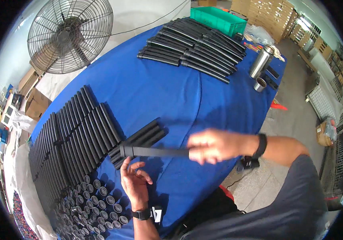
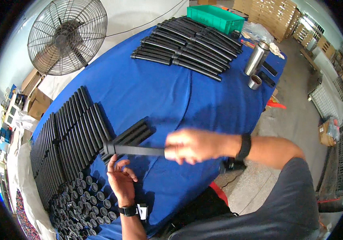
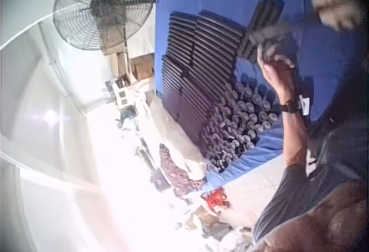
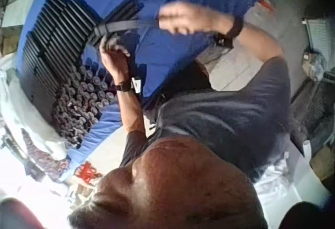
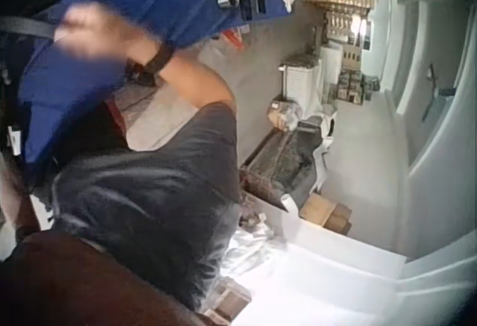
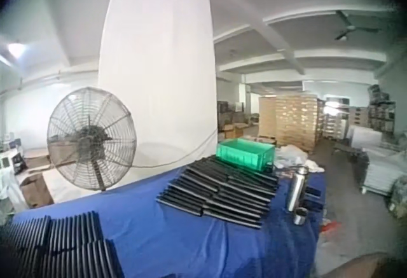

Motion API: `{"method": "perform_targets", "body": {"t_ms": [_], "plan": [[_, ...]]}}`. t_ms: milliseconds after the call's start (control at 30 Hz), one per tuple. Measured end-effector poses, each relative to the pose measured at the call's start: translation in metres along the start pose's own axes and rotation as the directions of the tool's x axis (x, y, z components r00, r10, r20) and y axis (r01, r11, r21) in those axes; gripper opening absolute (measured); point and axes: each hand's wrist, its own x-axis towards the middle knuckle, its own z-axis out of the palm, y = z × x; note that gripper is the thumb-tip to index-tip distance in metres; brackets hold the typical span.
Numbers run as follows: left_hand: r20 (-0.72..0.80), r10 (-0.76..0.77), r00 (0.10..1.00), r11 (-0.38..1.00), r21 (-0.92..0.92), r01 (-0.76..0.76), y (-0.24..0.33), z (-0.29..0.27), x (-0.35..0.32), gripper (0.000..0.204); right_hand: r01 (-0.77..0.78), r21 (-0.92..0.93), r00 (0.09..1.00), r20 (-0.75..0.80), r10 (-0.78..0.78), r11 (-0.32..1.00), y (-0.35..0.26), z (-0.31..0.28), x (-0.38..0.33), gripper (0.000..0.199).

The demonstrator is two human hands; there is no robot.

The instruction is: The person repeatedly picks up a black cylindrical tube and a small circular cap from a table covered with a blue cloth. They insert the cap into one end of the tube, then place the assembled unit onto a growing stack on the right side of the table. The process is repeated continuously throughout the video.

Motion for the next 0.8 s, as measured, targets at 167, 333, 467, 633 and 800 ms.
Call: {"method": "perform_targets", "body": {"t_ms": [167, 333, 467, 633, 800], "plan": [[0.005, -0.177, 0.984, 0.939, 0.301, 0.167, 0.002, 0.0, -0.004, 0.046, 0.175, -0.884, 0.599, -0.254, -0.759, 0.433, -0.036, -0.139, 0.08, 0.032], [-0.036, -0.251, 0.967, 0.868, 0.433, 0.241, 0.003, 0.007, -0.002, 0.037, -0.128, -0.939, 0.428, -0.344, -0.836, 0.32, -0.023, -0.267, 0.191, 0.032], [-0.036, -0.26, 0.965, 0.843, 0.479, 0.246, 0.0, 0.007, -0.001, 0.036, -0.37, -0.877, 0.497, -0.465, -0.733, 0.305, 0.005, -0.316, 0.258, 0.03], [-0.052, -0.276, 0.96, 0.854, 0.445, 0.27, 0.0, 0.007, 0.001, 0.024, -0.497, -0.814, 0.514, -0.555, -0.654, 0.3, 0.034, -0.349, 0.308, 0.031], [-0.064, -0.254, 0.965, 0.822, 0.511, 0.25, 0.003, 0.005, 0.0, 0.019, -0.504, -0.817, 0.522, -0.546, -0.655, 0.28, 0.035, -0.346, 0.333, 0.029]]}}
